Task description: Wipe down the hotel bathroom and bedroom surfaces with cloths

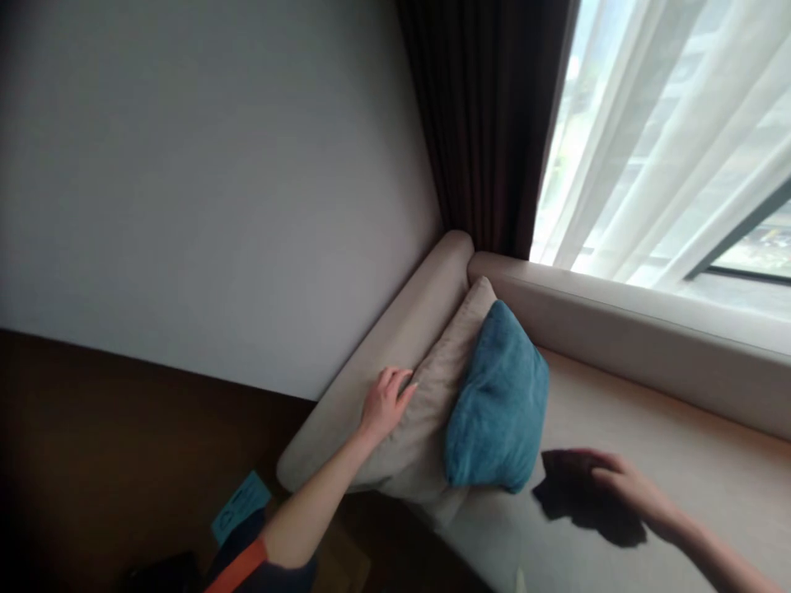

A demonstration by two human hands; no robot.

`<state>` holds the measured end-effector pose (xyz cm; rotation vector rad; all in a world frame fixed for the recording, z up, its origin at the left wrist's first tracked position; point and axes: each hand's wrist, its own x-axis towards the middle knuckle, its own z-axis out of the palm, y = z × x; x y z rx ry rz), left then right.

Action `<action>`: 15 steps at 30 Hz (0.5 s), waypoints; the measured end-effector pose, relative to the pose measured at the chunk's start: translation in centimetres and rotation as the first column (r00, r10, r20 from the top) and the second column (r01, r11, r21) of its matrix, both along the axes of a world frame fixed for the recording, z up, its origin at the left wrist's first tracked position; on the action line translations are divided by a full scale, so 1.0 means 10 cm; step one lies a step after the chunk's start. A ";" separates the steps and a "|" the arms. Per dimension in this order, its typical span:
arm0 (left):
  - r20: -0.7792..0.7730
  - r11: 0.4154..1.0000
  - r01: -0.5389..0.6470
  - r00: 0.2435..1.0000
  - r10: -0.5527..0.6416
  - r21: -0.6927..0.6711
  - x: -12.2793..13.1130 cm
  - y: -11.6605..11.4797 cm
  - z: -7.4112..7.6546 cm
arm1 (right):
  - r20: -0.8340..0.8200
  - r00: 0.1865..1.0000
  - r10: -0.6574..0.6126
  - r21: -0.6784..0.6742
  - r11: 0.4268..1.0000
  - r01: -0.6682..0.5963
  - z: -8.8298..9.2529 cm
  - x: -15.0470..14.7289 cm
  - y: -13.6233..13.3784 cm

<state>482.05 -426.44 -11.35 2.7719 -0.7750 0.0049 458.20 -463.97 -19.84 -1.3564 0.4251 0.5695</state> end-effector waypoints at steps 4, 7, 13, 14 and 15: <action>0.267 0.975 -0.218 0.942 0.201 0.035 0.19 0.66 0.04 | 0.494 0.869 0.023 -0.364 0.913 0.183 1.08 1.35 0.01; 0.314 0.986 -0.157 0.941 0.130 0.063 0.42 0.58 -0.13 | 0.757 0.468 0.455 -0.575 0.804 0.149 1.37 2.40 0.99; 0.354 0.978 -0.144 0.932 0.082 0.150 0.99 0.20 -0.43 | 0.440 0.299 0.847 -0.894 0.380 0.238 0.90 4.28 1.92; 0.387 0.983 -0.125 0.920 0.065 0.133 1.08 0.21 -0.47 | 0.437 0.391 0.810 -0.895 0.352 0.273 0.85 4.51 1.68; 0.408 0.989 -0.109 0.911 0.058 0.104 1.15 0.24 -0.51 | 0.437 0.493 0.753 -0.897 0.320 0.307 0.82 4.69 1.35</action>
